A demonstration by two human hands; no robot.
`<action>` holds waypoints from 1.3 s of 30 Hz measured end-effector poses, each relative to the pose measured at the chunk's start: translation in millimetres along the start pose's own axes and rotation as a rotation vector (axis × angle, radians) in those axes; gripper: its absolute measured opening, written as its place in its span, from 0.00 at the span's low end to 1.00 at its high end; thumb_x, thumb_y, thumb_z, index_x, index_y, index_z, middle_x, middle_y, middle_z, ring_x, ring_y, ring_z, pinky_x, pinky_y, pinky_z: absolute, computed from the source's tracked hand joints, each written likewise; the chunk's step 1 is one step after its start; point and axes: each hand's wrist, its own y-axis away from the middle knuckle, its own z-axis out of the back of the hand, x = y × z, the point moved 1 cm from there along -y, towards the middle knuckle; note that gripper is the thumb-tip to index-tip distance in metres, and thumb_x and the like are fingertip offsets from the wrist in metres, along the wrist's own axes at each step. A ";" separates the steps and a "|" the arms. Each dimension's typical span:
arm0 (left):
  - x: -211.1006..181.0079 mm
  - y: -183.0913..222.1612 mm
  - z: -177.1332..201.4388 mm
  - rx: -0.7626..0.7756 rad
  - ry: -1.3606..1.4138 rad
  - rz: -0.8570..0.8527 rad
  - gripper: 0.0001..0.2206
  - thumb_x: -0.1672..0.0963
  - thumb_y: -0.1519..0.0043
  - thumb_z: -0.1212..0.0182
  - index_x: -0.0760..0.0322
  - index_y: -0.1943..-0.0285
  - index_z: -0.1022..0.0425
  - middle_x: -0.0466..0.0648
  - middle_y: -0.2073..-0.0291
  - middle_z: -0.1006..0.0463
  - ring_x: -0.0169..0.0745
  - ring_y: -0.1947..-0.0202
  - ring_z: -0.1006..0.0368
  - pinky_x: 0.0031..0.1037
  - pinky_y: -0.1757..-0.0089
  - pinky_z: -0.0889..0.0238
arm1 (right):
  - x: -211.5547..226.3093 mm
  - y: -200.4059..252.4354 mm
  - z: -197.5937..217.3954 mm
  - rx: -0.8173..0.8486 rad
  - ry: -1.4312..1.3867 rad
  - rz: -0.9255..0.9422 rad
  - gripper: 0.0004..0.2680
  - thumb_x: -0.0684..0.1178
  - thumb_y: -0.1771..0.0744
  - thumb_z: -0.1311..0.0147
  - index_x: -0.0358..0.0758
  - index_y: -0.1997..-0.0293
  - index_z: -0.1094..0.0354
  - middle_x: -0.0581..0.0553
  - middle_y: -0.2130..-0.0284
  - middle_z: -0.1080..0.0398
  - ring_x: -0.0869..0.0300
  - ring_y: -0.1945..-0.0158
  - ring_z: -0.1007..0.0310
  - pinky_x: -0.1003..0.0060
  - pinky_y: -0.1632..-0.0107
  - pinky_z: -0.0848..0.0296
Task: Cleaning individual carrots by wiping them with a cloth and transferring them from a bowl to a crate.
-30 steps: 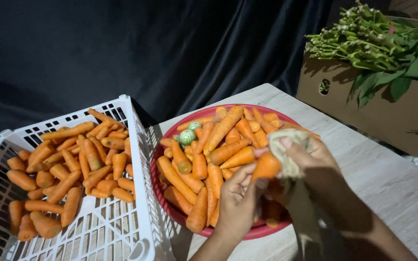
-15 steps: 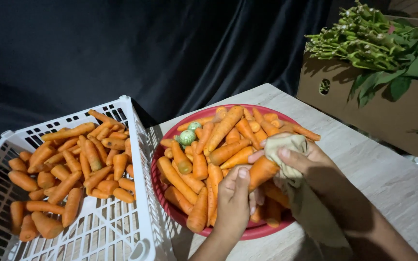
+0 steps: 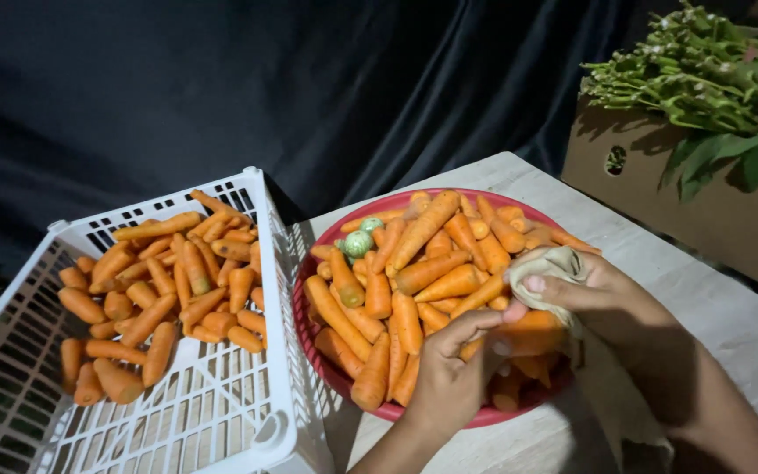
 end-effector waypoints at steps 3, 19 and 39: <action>-12.5 0.3 -3.2 0.006 -0.047 -0.022 0.10 0.64 0.33 0.46 0.68 0.44 0.24 0.53 0.44 0.20 0.41 0.41 0.24 0.29 0.43 0.27 | 5.2 5.4 -4.4 0.063 -0.036 0.015 0.09 0.41 0.36 0.42 0.27 0.54 0.24 0.30 0.70 0.17 0.49 0.57 0.19 0.58 0.44 0.27; -77.3 -18.9 -1.1 -0.322 -0.698 -0.204 0.16 0.54 0.33 0.47 0.65 0.39 0.30 0.52 0.48 0.23 0.44 0.44 0.27 0.33 0.44 0.34 | 5.3 -6.2 53.0 0.070 -0.912 0.315 0.17 0.62 0.28 0.52 0.36 0.50 0.28 0.39 0.72 0.33 0.65 0.82 0.47 0.73 0.79 0.46; -25.3 -21.6 -3.9 -0.020 -1.233 -0.348 0.15 0.59 0.38 0.43 0.62 0.42 0.23 0.55 0.52 0.31 0.57 0.54 0.37 0.47 0.58 0.45 | -36.7 -27.2 91.5 0.504 -1.377 0.258 0.21 0.57 0.25 0.58 0.33 0.26 0.43 0.29 0.41 0.35 0.39 0.42 0.32 0.50 0.41 0.28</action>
